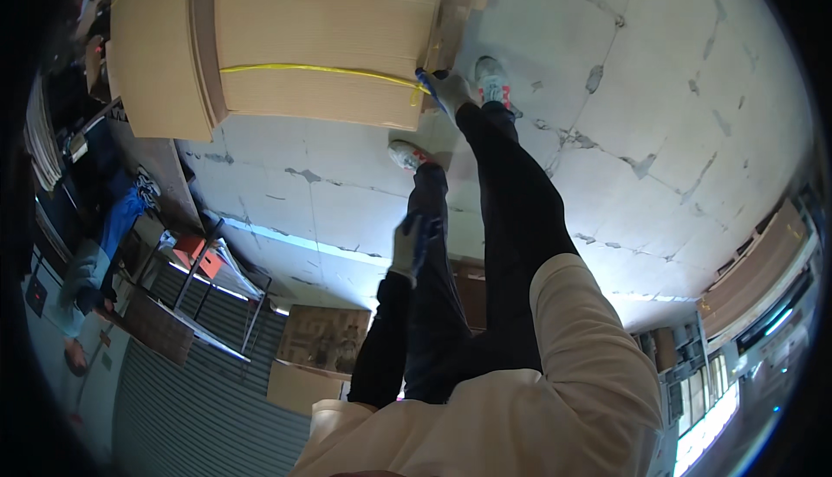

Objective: The recorder handles yellow strapping material and then uses a measuring tape to measure large corrugated boxes.

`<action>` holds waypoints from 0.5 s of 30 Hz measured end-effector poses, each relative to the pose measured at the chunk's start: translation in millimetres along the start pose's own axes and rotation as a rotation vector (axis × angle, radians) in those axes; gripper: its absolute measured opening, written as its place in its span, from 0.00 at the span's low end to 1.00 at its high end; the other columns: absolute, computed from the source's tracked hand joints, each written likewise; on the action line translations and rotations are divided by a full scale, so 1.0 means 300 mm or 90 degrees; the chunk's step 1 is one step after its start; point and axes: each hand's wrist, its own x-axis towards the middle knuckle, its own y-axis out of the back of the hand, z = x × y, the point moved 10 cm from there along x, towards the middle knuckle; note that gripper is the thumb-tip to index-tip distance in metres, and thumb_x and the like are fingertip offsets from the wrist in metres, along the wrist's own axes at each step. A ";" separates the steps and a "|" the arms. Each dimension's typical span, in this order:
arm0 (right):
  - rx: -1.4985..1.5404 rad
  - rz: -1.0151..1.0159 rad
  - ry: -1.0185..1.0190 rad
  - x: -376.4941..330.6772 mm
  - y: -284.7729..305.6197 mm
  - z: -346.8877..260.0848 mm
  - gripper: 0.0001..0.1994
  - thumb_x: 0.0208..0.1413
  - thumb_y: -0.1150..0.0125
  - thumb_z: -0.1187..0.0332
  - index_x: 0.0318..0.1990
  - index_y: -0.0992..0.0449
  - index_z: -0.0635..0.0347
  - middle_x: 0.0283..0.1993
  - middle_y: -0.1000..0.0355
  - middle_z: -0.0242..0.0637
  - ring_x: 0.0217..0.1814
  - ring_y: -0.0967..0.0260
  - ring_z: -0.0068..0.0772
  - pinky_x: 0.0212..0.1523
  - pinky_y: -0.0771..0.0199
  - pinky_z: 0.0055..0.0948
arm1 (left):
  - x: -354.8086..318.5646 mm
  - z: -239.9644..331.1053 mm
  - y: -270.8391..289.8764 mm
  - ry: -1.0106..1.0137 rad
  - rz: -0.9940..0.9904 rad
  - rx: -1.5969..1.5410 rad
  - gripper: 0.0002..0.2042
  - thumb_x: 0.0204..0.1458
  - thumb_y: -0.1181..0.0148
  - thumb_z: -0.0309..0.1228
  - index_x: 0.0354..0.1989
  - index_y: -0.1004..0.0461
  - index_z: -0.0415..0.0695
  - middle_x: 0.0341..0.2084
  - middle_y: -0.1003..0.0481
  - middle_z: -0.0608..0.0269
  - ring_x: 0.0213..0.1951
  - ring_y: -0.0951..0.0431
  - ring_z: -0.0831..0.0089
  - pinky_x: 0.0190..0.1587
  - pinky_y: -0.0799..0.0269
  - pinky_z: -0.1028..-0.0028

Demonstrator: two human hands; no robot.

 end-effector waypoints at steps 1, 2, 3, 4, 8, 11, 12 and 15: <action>0.035 0.009 0.014 0.012 -0.007 0.009 0.15 0.51 0.36 0.55 0.29 0.24 0.59 0.20 0.32 0.26 0.18 0.39 0.17 0.19 0.39 0.20 | 0.004 -0.032 -0.055 -0.001 -0.028 0.072 0.14 0.57 0.45 0.31 0.49 0.28 0.38 0.34 0.23 0.62 0.32 0.24 0.78 0.33 0.29 0.80; 0.071 0.019 0.030 0.020 -0.008 0.014 0.14 0.51 0.35 0.57 0.30 0.24 0.59 0.20 0.32 0.26 0.17 0.39 0.17 0.19 0.39 0.20 | 0.008 -0.055 -0.102 -0.002 -0.059 0.144 0.14 0.56 0.45 0.30 0.49 0.28 0.39 0.34 0.23 0.62 0.31 0.25 0.79 0.34 0.29 0.81; 0.021 0.032 0.017 0.017 0.007 0.035 0.15 0.49 0.34 0.56 0.28 0.23 0.60 0.20 0.30 0.30 0.19 0.35 0.21 0.21 0.37 0.24 | 0.015 -0.070 -0.127 0.000 -0.061 0.154 0.13 0.56 0.45 0.29 0.49 0.28 0.39 0.34 0.23 0.62 0.31 0.25 0.79 0.34 0.29 0.81; -0.032 0.026 0.007 -0.046 -0.007 -0.036 0.16 0.48 0.34 0.55 0.27 0.23 0.62 0.19 0.29 0.34 0.20 0.32 0.26 0.22 0.34 0.28 | 0.023 -0.085 -0.128 -0.004 -0.048 0.155 0.13 0.56 0.45 0.29 0.49 0.28 0.39 0.34 0.23 0.62 0.31 0.25 0.79 0.34 0.29 0.81; -0.012 0.173 0.110 -0.060 0.140 -0.075 0.14 0.48 0.35 0.58 0.26 0.22 0.63 0.17 0.28 0.36 0.17 0.30 0.30 0.21 0.33 0.33 | 0.055 -0.025 -0.224 0.003 -0.064 0.162 0.13 0.56 0.45 0.29 0.49 0.28 0.39 0.34 0.23 0.63 0.31 0.25 0.80 0.33 0.29 0.81; 0.088 0.080 0.025 -0.095 0.115 -0.050 0.12 0.50 0.37 0.61 0.27 0.23 0.62 0.16 0.29 0.39 0.17 0.30 0.33 0.21 0.33 0.35 | 0.092 0.038 -0.212 0.013 -0.004 0.144 0.14 0.57 0.44 0.32 0.49 0.28 0.39 0.34 0.23 0.63 0.31 0.25 0.80 0.32 0.29 0.81; 0.008 0.089 0.051 -0.127 0.123 -0.075 0.12 0.50 0.38 0.61 0.28 0.23 0.62 0.16 0.30 0.40 0.17 0.30 0.34 0.22 0.33 0.35 | 0.109 0.081 -0.207 -0.008 0.004 0.168 0.14 0.57 0.45 0.33 0.48 0.28 0.39 0.34 0.23 0.63 0.31 0.25 0.79 0.32 0.29 0.81; -0.170 0.067 0.080 -0.251 0.115 -0.161 0.10 0.51 0.40 0.63 0.30 0.24 0.61 0.18 0.30 0.45 0.19 0.29 0.40 0.25 0.31 0.36 | 0.196 0.182 -0.165 -0.052 0.070 0.172 0.18 0.59 0.47 0.40 0.48 0.29 0.38 0.35 0.24 0.59 0.37 0.22 0.70 0.41 0.24 0.72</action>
